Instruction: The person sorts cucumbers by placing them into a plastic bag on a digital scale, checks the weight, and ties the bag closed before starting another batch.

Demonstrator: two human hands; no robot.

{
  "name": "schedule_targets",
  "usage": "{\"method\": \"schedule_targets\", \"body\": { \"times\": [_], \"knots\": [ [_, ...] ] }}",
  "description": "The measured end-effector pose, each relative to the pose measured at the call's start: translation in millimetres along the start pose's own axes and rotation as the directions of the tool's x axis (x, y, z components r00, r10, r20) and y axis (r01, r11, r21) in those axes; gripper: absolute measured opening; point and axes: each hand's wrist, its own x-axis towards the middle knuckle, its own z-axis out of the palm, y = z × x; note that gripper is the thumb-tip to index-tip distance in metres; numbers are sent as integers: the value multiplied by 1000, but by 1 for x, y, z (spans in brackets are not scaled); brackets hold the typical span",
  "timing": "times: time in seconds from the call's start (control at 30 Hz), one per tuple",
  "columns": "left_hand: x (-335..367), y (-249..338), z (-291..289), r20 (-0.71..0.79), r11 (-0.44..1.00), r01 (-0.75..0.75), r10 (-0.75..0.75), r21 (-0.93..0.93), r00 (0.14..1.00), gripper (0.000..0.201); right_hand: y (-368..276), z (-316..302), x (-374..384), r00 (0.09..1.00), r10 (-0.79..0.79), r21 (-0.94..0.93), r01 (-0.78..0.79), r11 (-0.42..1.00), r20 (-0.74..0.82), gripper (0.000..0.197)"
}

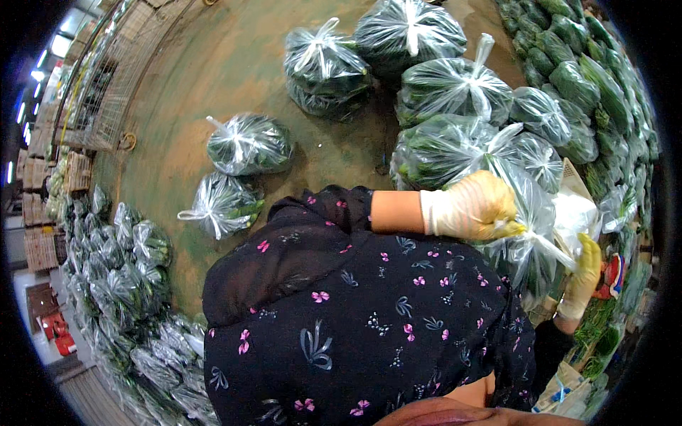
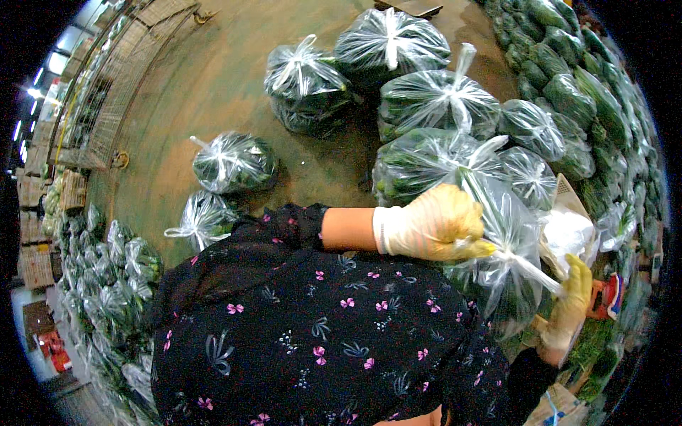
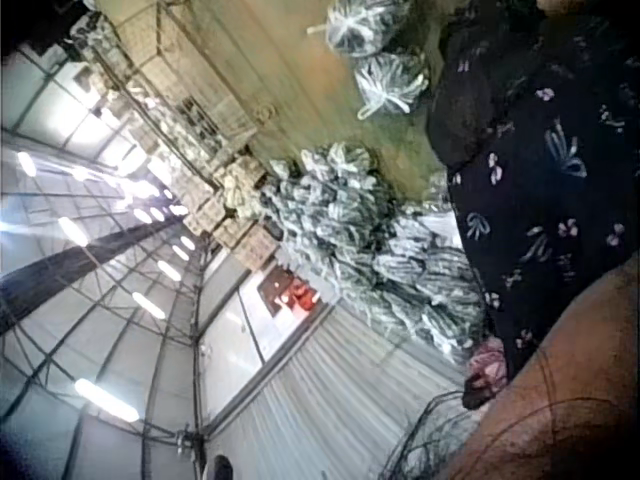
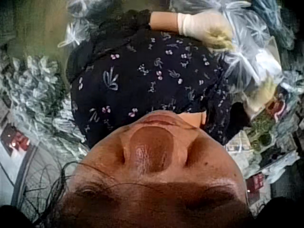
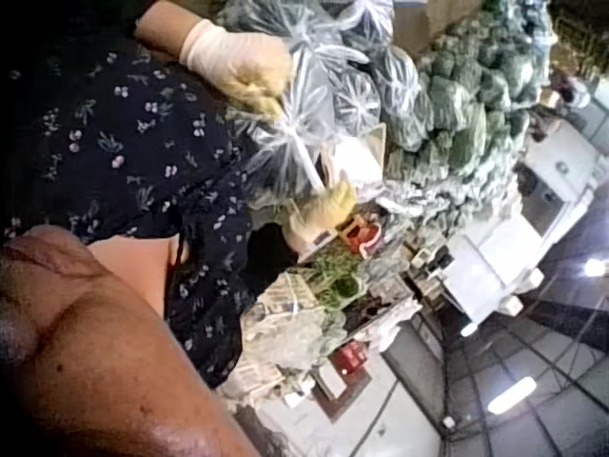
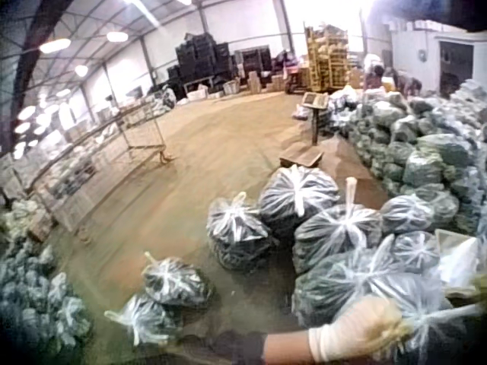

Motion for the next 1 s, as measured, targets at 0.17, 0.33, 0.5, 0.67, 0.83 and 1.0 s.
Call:
{"method": "schedule_targets", "body": {
  "times": [0.17,0.33,0.5,0.67,0.83,1.0],
  "knots": [
    [38,8,22,-175,972,-168,138,-167,975,32,-70,3,-17,997,1,372,-29,928,75,30],
    [13,-13,-8,-115,997,11,-21,-80,993,14,-98,26,2,987,52,554,-130,822,155,34],
    [13,-20,-6,-34,957,184,-197,-226,980,17,-89,15,-16,987,152,674,-144,725,48,35],
    [42,8,19,197,991,26,0,-128,980,59,-102,15,-37,954,112,713,-283,642,278,31],
    [48,-4,75,374,989,-98,49,114,926,15,-104,-2,-53,939,143,645,-320,694,311,31],
    [44,-2,73,388,999,33,-28,-8,921,16,-81,-13,-69,977,212,637,-182,749,29,31]
  ]
}}
